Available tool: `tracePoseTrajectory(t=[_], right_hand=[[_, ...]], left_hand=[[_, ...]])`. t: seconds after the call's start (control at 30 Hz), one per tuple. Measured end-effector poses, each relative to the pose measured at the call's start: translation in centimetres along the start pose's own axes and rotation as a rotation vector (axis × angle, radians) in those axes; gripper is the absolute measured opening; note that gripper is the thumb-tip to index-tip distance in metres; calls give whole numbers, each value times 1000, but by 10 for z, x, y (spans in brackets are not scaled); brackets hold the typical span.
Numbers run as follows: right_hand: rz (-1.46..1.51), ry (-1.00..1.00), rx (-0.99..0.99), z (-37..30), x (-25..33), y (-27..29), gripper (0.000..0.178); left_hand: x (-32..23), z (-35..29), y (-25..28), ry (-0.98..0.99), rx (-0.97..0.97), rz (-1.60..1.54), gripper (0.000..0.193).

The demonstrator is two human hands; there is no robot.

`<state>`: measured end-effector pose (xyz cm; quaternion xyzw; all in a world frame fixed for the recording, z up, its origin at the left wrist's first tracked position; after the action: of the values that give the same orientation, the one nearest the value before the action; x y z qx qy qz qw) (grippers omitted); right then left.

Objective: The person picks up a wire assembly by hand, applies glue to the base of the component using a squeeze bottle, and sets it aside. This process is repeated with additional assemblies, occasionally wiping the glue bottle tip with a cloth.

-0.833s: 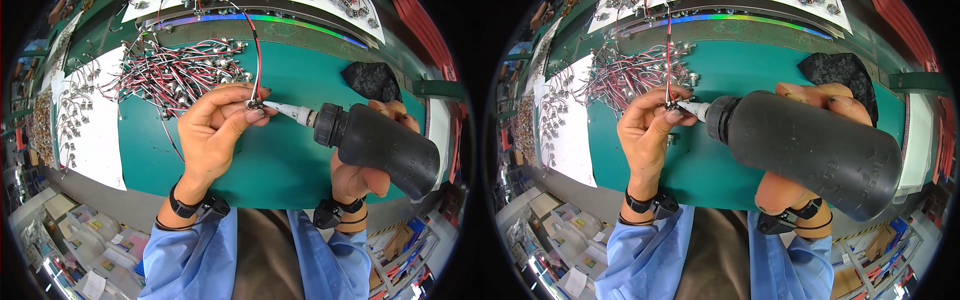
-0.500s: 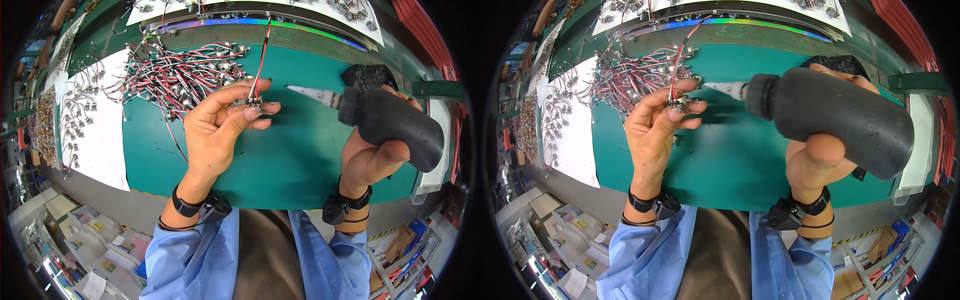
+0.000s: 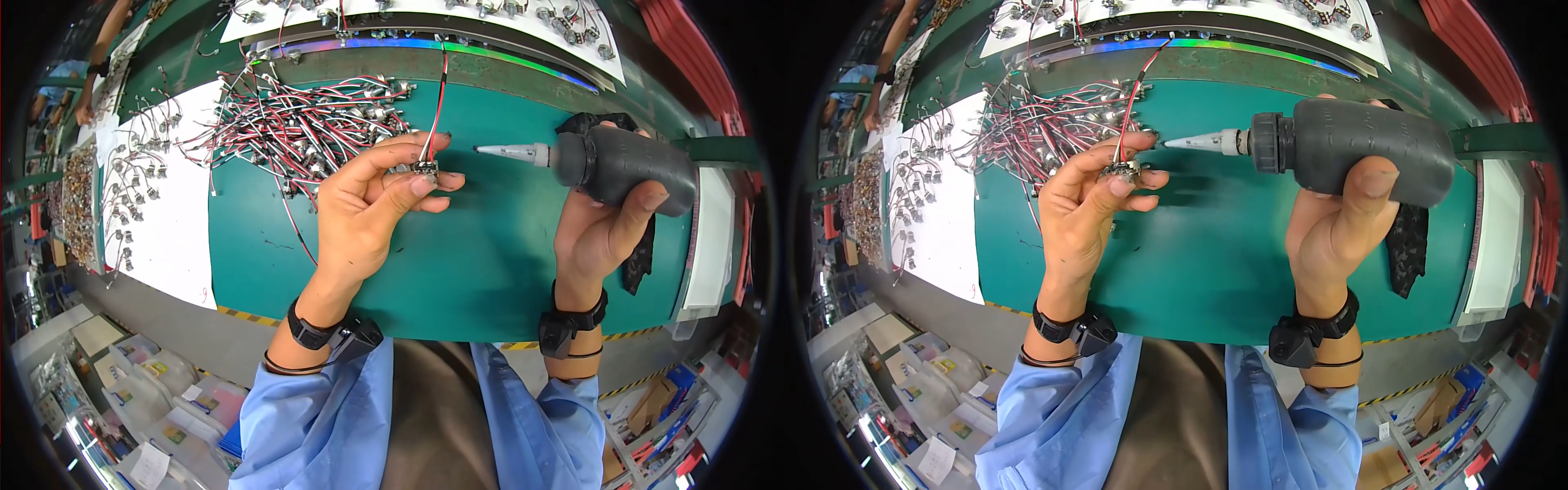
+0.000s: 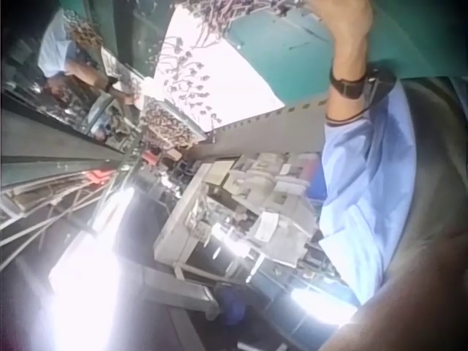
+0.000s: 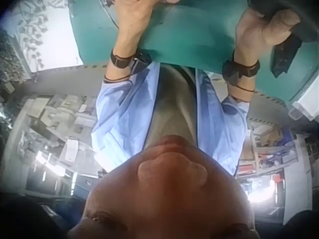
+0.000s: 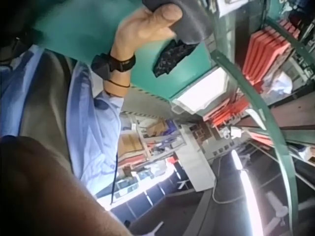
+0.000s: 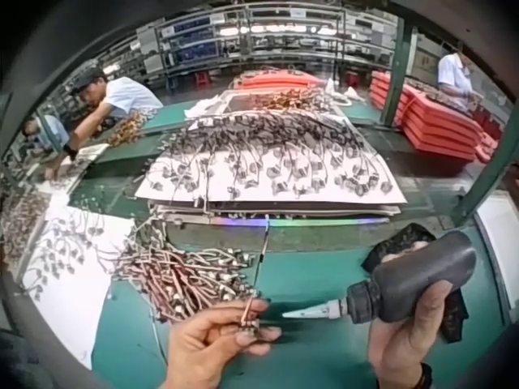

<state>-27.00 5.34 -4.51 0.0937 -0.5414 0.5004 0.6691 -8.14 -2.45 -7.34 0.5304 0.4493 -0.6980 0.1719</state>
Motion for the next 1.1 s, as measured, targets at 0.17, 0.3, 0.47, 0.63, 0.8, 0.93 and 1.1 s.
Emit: tracePoseTrajectory(t=[0.17, 0.3, 0.47, 0.63, 0.8, 0.93, 1.1], right_hand=[[92, -61, -51, -1, -6, 0, 59], [123, -110, -37, -1, -9, -2, 56], [254, -264, 6, 2, -16, 6, 49], [269, -288, -126, 6, -22, 4, 43], [407, -325, -143, 13, -32, 7, 40], [711, -391, -58, 23, -42, 32, 37], [741, -440, -97, 24, -55, 35, 37]], left_hand=[[1, 0, 0, 4, 12, -20, 20], [1, 0, 0, 8, 23, -26, 21], [1, 0, 0, 32, 29, -27, 21], [3, 4, 1, 90, 41, -81, 21], [-7, 1, 4, 130, 6, -120, 22], [-11, -2, 7, 25, -39, -162, 21], [-65, -47, 32, -365, -181, -4, 19]])
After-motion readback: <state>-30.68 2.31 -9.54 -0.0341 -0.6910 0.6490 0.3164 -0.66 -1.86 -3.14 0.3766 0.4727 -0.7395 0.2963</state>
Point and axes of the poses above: each hand's wrist, its own z-axis towards the middle knuckle, its own y-axis out of the back of the hand, x = y × z, the point moved 4 cm from there along z, towards the middle knuckle, and after that the axes turned 4 degrees about x, right-handed, at the moved point
